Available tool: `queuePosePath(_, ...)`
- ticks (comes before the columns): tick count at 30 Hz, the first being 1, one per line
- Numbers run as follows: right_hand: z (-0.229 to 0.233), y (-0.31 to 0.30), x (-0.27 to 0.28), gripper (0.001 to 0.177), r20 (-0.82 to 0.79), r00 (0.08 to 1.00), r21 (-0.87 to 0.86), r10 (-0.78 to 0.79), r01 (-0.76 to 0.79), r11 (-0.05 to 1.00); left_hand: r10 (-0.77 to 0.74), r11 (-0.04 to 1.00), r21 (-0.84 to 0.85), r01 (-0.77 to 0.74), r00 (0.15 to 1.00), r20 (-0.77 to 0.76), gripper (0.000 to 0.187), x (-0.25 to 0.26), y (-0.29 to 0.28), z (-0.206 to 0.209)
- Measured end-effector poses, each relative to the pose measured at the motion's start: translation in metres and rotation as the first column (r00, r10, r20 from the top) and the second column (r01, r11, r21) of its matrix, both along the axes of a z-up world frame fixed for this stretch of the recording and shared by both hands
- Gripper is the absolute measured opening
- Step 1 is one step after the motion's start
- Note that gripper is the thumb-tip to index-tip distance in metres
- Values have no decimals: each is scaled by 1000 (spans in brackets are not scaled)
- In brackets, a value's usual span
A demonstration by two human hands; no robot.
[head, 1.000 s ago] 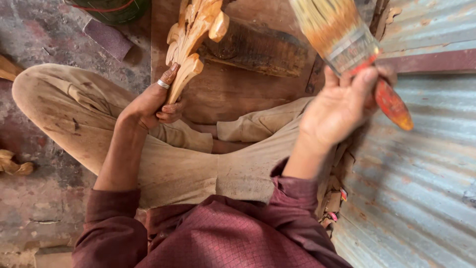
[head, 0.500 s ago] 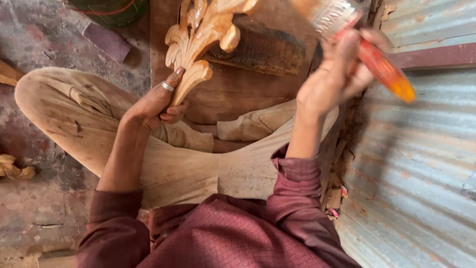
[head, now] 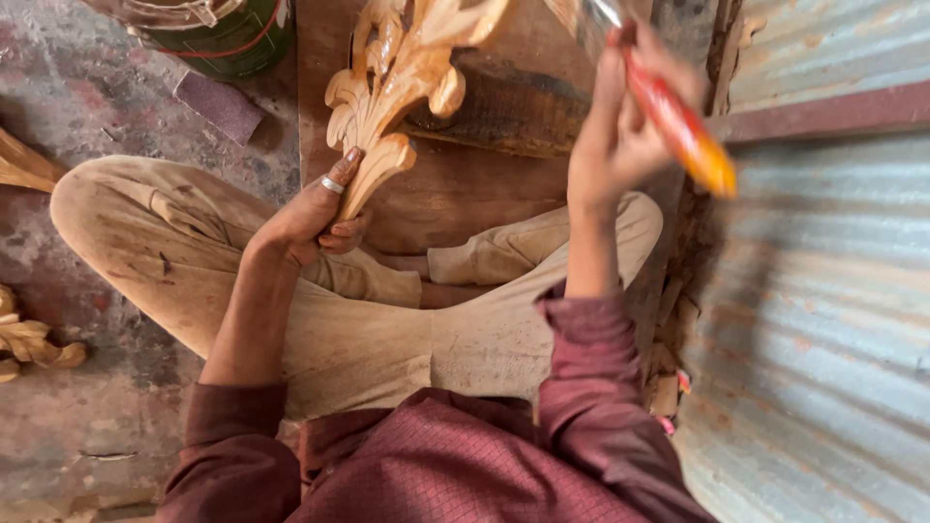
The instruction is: The person sits cross-legged and uses a paintbrush to apply a brown finish to a carved wooden ornament. They repeatedly dip the brush into a paint can and coat the intricate details of the wood piece.
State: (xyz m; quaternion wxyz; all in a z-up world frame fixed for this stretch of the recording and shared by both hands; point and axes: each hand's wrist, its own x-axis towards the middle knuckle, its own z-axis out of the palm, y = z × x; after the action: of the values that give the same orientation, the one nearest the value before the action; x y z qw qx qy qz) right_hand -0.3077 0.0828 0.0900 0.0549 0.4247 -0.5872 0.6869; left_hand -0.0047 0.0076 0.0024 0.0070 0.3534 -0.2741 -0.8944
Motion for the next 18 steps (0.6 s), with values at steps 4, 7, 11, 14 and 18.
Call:
queuePosePath(4, 1, -1, -5, 18, 104, 991, -296, 86, -51, 954, -23, 998, -52, 25, 999, 24, 57, -1, -2, -1)
queuePosePath(7, 0, 9, -1, 21, 188, 966, -198, 178, -140, 970, -36, 999, -22, 35, 999, -24, 59, -1, 0, -2)
queuePosePath(11, 0, 4, 0, 26, 352, 932, -209, 89, -15, 978, 7, 1000, -23, -7, 1000, -7, 54, -3, -4, -3)
queuePosePath(14, -3, 11, 0, 26, 376, 922, -223, 93, -7, 975, -8, 1000, -21, 9, 1000, 9, 54, 0, 2, -2)
queuePosePath(18, 0, 3, -8, 20, 399, 903, -255, 157, -54, 965, -10, 999, -31, 11, 1000, 19, 52, -2, -5, -4)
